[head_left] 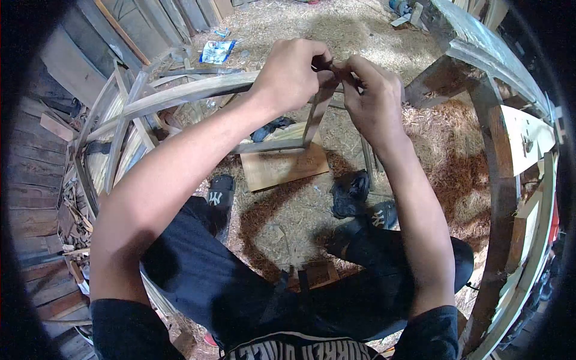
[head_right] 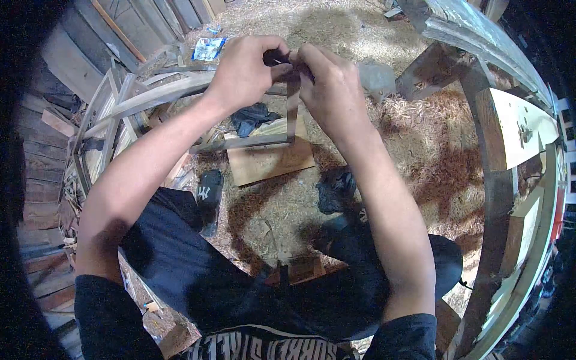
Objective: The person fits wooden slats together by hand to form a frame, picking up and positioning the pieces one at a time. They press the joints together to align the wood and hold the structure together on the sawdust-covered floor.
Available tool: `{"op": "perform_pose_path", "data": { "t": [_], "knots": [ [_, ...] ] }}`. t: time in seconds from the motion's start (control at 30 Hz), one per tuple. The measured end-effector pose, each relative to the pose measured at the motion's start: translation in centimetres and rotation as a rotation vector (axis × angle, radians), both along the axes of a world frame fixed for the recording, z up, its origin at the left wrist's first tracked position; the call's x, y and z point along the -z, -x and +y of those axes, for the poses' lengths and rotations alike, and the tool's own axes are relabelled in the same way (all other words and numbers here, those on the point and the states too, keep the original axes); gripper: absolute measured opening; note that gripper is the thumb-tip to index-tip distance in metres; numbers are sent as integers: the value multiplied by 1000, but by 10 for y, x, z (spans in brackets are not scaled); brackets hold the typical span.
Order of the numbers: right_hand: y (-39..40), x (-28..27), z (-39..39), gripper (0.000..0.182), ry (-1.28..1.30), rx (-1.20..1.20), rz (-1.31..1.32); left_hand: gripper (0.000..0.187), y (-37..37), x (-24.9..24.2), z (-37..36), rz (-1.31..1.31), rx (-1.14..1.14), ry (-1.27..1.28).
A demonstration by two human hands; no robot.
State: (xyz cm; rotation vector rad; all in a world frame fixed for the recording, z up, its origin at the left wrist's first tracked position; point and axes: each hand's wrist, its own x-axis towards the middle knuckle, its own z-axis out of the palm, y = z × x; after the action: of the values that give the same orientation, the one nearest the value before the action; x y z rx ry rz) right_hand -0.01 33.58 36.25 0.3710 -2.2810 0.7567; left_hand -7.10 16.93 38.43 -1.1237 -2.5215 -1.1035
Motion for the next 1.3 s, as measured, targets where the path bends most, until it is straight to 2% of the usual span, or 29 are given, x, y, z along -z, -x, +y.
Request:
{"op": "perform_pose_path", "data": {
  "t": [0.07, 0.17, 0.7, 0.77, 0.87, 1.07, 1.17, 1.3],
  "knots": [
    [-1, 1, -1, 14, 76, -69, -6, 18, -2, -2, 1, -75, -34, 23],
    [-1, 0, -2, 14, 81, -59, -27, 17, 1, 4, 0, 46, -21, -1],
    [-2, 0, -4, 11, 84, -57, 25, 17, -1, 3, 4, -52, -27, -4],
    [-1, 0, -5, 11, 60, -36, 48, 18, 2, 8, 5, 17, -4, -113],
    [-1, -1, -4, 10, 67, -64, 62, 18, 4, 11, 5, 20, -1, -123],
    [1, 3, -4, 10, 61, -37, 67, 18, 2, 4, 4, -107, -41, -64],
    [0, 1, -6, 11, 60, -42, 85, 18, 3, 3, 4, -26, -48, -19],
    [1, 6, -2, 10, 62, -34, 74, 18, -1, 2, 5, -93, -15, -28]
  ]
}}
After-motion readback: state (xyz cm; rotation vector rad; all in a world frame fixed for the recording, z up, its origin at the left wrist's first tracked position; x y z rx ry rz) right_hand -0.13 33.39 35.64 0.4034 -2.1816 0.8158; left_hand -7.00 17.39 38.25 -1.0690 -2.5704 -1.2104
